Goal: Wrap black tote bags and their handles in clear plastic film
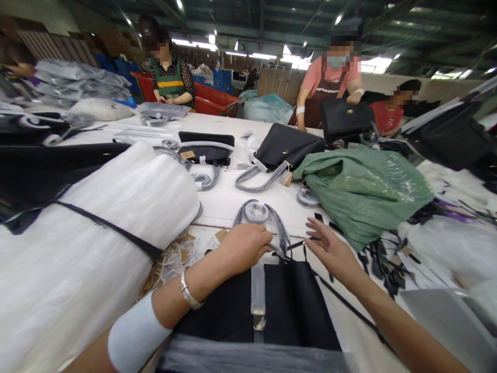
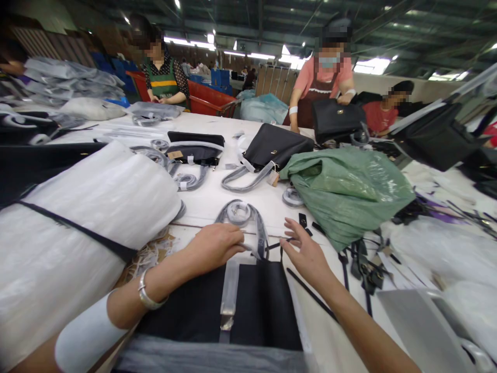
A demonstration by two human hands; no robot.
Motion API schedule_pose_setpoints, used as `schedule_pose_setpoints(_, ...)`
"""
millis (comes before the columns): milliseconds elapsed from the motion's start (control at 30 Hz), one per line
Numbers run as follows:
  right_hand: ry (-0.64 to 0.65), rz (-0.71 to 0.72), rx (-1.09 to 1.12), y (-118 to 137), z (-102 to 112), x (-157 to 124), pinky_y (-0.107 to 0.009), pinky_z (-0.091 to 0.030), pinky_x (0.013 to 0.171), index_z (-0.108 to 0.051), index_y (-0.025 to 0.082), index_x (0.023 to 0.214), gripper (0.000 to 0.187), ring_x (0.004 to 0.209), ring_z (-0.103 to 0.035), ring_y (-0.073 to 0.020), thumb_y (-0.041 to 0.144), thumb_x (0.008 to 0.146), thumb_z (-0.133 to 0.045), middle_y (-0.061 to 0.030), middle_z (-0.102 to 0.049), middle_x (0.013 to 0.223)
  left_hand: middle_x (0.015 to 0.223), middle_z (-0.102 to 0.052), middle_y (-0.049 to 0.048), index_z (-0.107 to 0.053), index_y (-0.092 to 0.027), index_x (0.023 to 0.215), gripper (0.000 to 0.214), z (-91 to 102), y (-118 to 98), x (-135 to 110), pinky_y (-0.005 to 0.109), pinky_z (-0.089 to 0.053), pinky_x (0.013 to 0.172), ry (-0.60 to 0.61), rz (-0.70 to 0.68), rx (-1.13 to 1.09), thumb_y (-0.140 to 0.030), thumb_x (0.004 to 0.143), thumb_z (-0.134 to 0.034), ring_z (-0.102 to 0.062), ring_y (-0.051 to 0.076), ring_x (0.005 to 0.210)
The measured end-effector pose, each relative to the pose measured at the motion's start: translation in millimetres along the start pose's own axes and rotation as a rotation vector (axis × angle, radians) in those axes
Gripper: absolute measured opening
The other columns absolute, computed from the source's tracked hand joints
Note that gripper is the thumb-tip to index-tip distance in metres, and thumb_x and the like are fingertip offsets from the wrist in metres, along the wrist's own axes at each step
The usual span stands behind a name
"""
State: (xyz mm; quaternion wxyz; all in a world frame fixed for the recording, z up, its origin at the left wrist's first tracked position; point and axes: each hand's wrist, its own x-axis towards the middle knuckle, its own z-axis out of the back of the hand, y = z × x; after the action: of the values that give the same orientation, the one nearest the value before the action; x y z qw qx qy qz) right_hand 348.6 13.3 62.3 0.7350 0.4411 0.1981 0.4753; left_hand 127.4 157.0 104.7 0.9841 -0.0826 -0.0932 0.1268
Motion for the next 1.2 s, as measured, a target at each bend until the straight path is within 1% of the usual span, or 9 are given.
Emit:
schedule_pose_setpoints(67, -0.148, 0.232, -0.199, 10.1, 1.2, -5.6, -0.048, -0.038, 0.111, -0.058, 0.025, 0.13, 0.043, 0.125, -0.054, -0.0279, 0.042, 0.09, -0.059, -0.0102, -0.059, 0.136, 0.083, -0.069, 0.0036, -0.068, -0.02, 0.087, 0.021, 0.0, 5.6, -2.0, 0.027, -0.042, 0.066, 0.155, 0.116, -0.118, -0.04, 0.09, -0.062, -0.063, 0.02, 0.077)
schedule_pose_setpoints(167, 0.028, 0.413, -0.26, 28.7, -7.0, -11.4, -0.039, -0.043, 0.106, -0.067, 0.026, 0.116, 0.026, 0.117, -0.06, -0.0227, 0.034, 0.095, -0.054, -0.0058, -0.068, 0.123, 0.08, -0.07, 0.001, -0.069, -0.021, 0.088, 0.023, -4.4, 15.5, -1.4, 0.025, -0.039, 0.064, 0.298, 0.132, -0.299, -0.043, 0.088, -0.063, -0.063, 0.019, 0.075)
schedule_pose_setpoints(267, 0.317, 0.341, -0.162, 36.8, -24.4, -11.2, -0.033, -0.051, 0.093, -0.06, 0.025, 0.128, 0.036, 0.104, -0.067, -0.0196, 0.029, 0.093, -0.057, -0.0046, -0.071, 0.118, 0.09, -0.071, 0.0014, -0.069, -0.02, 0.098, 0.028, -10.9, 22.0, 0.4, 0.024, -0.042, 0.07, 0.276, 0.064, -0.485, -0.045, 0.092, -0.057, -0.064, 0.018, 0.082)
schedule_pose_setpoints(333, 0.398, 0.289, -0.141, 35.8, -35.4, -9.1, -0.032, -0.052, 0.089, -0.058, 0.025, 0.129, 0.04, 0.098, -0.069, -0.0195, 0.026, 0.089, -0.061, -0.0031, -0.074, 0.109, 0.107, -0.071, 0.0022, -0.066, -0.021, 0.111, 0.032, -16.1, 24.0, -0.5, 0.024, -0.044, 0.079, 0.232, -0.002, -0.608, -0.045, 0.092, -0.058, -0.065, 0.019, 0.095)
schedule_pose_setpoints(467, 0.357, 0.227, -0.198, 30.8, -45.2, -6.6, -0.031, -0.052, 0.076, -0.064, 0.023, 0.117, 0.03, 0.08, -0.069, -0.0197, 0.03, 0.088, -0.064, -0.0014, -0.075, 0.089, 0.111, -0.071, 0.0046, -0.061, -0.02, 0.114, 0.044, -28.1, 23.0, -6.6, 0.025, -0.045, 0.081, 0.158, 0.071, -0.597, -0.045, 0.08, -0.073, -0.065, 0.022, 0.1)
schedule_pose_setpoints(633, 0.245, 0.276, -0.351, 25.2, -44.1, -7.4, -0.037, -0.049, 0.09, -0.069, 0.019, 0.114, 0.027, 0.101, -0.066, -0.0247, 0.028, 0.092, -0.056, -0.008, -0.072, 0.111, 0.099, -0.073, 0.0087, -0.062, -0.016, 0.105, 0.038, -40.0, 15.8, -7.5, 0.027, -0.044, 0.07, 0.177, 0.187, -0.417, -0.047, 0.083, -0.069, -0.067, 0.025, 0.089)
schedule_pose_setpoints(833, 0.342, 0.261, -0.484, 18.1, -39.6, -1.7, -0.038, -0.049, 0.088, -0.072, 0.022, 0.109, 0.027, 0.099, -0.065, -0.0248, 0.029, 0.095, -0.051, -0.0065, -0.072, 0.103, 0.085, -0.074, 0.0041, -0.073, -0.019, 0.089, 0.031, -47.3, 16.2, -4.4, 0.024, -0.039, 0.062, 0.296, 0.17, -0.386, -0.049, 0.079, -0.072, -0.065, 0.02, 0.078)
schedule_pose_setpoints(1033, 0.345, 0.252, -0.58, 19.3, -30.7, 6.6, -0.036, -0.049, 0.087, -0.074, 0.023, 0.106, 0.025, 0.099, -0.065, -0.0251, 0.029, 0.093, -0.053, -0.0071, -0.073, 0.104, 0.092, -0.075, -0.0008, -0.075, -0.023, 0.096, 0.021, -47.5, 23.6, -6.6, 0.021, -0.043, 0.075, 0.337, 0.076, -0.605, -0.038, 0.081, -0.071, -0.066, 0.016, 0.083)
schedule_pose_setpoints(1200, 0.49, 0.288, -0.599, 26.8, -26.5, 18.9, -0.033, -0.047, 0.08, -0.079, 0.029, 0.094, 0.017, 0.093, -0.065, -0.025, 0.031, 0.086, -0.064, -0.0029, -0.076, 0.091, 0.099, -0.072, 0.0021, -0.076, -0.022, 0.097, 0.019, -44.3, 20.1, -10.6, 0.024, -0.044, 0.084, 0.199, 0.034, -0.6, -0.032, 0.081, -0.073, -0.064, 0.018, 0.093)
